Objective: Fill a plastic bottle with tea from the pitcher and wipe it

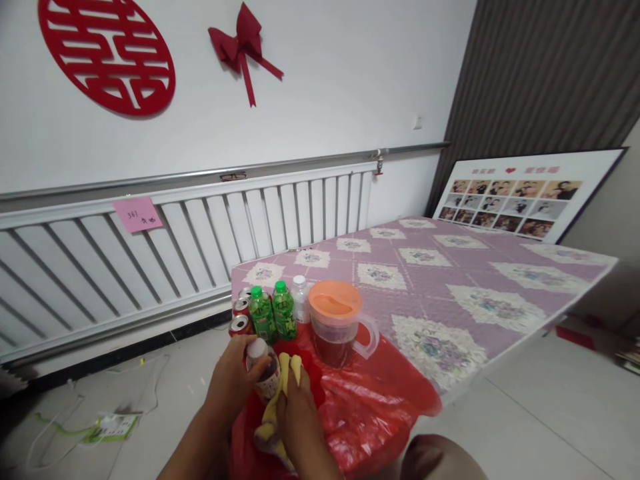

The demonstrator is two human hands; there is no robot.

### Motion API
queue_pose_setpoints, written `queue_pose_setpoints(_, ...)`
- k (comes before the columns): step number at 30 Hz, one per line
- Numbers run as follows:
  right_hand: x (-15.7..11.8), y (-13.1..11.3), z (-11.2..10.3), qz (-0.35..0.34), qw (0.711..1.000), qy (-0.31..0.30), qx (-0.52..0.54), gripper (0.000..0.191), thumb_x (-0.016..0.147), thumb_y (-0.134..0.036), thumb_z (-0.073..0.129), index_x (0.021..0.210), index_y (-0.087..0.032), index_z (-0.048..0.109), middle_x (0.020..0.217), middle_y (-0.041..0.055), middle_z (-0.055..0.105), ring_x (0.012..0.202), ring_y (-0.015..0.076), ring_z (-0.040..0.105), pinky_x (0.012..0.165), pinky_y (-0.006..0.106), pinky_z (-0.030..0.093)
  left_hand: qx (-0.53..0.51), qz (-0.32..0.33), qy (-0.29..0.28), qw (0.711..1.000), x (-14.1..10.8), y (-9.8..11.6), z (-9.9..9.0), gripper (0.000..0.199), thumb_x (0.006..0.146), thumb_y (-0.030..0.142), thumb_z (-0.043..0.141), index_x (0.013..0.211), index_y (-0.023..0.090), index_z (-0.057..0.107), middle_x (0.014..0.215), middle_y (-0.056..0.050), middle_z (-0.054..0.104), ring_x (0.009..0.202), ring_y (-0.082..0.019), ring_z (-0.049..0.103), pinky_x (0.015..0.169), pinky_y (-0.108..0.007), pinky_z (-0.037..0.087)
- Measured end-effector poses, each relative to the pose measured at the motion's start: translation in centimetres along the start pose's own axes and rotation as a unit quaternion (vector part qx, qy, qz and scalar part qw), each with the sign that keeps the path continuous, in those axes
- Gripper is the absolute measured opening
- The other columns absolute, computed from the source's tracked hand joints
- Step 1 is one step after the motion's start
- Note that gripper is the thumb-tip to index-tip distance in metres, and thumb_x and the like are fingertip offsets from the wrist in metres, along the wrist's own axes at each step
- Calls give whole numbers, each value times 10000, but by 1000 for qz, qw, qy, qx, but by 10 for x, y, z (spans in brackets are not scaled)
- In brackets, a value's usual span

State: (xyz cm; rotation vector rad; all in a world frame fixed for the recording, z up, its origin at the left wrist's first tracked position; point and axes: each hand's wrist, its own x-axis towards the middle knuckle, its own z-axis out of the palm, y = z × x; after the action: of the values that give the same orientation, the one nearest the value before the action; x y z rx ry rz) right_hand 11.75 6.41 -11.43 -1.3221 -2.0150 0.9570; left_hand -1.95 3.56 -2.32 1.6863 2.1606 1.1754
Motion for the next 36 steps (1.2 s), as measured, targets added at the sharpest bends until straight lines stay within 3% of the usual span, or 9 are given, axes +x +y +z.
queue_pose_setpoints(4, -1, -1, -2, 3, 1000, 0, -3, 634, 870, -105, 390, 1503, -117, 347, 1583, 162, 286, 1473, 253, 245, 1181, 395, 267, -47, -3, -20, 999, 7, -8, 0, 320, 739, 260, 684, 1030, 176, 580, 1026, -76, 658, 985, -254, 617, 884, -402, 483)
queue_pose_setpoints(10, 0, 1, 0, 3, 1000, 5, -2, 655, 847, -111, 414, 1499, -151, 362, 1588, 127, 286, 1469, 247, 257, 1179, 387, 275, -171, 66, -122, 976, 14, -32, -9, 504, 782, 177, 588, 1282, 231, 552, 1328, -75, 603, 1229, -233, 557, 1068, -415, 422)
queue_pose_setpoints(14, 1, 7, 3, -11, 1000, 13, -7, 665, 846, -101, 408, 1506, -157, 346, 1580, 138, 297, 1467, 252, 262, 1175, 410, 283, -190, 69, -151, 968, 14, -41, -13, 499, 803, 181, 586, 1296, 252, 572, 1354, -67, 599, 1259, -237, 541, 1074, -416, 424)
queue_pose_setpoints(19, -1, 15, 8, -34, 998, 45, 0, 644, 862, -124, 414, 1500, -196, 362, 1581, 133, 300, 1456, 260, 291, 1163, 444, 314, -209, 49, -107, 971, 8, -40, -2, 481, 791, 173, 589, 1265, 251, 583, 1316, -71, 608, 1207, -235, 572, 1016, -402, 471)
queue_pose_setpoints(25, -6, 7, 11, -61, 993, 104, 4, 582, 901, -142, 388, 1483, -132, 371, 1571, 192, 275, 1459, 279, 278, 1159, 478, 322, -163, 24, -29, 986, 0, -25, 8, 401, 781, 218, 615, 1180, 210, 583, 1203, -80, 631, 1126, -237, 588, 998, -428, 456)
queue_pose_setpoints(32, -13, -28, -6, -192, 968, 164, -10, 569, 950, -197, 380, 1508, -293, 317, 1635, 55, 104, 1488, 280, 182, 1163, 483, 321, -116, 7, 9, 993, -1, -15, 8, 350, 771, 210, 592, 1120, 192, 593, 1105, -78, 649, 1046, -241, 603, 944, -423, 459)
queue_pose_setpoints(34, -9, -28, -5, -190, 968, 164, -7, 583, 949, -189, 370, 1517, -297, 297, 1637, 48, 103, 1489, 282, 177, 1165, 485, 315, -114, 7, 10, 993, -1, -14, 7, 342, 773, 211, 590, 1115, 195, 591, 1104, -77, 648, 1049, -239, 602, 944, -417, 457)
queue_pose_setpoints(36, -4, -20, 0, -144, 977, 154, 4, 582, 942, -194, 367, 1517, -262, 308, 1628, 82, 140, 1480, 292, 208, 1159, 497, 319, -111, 1, 3, 994, 0, -14, 7, 334, 785, 249, 610, 1114, 197, 582, 1106, -77, 644, 1041, -238, 601, 935, -411, 460)
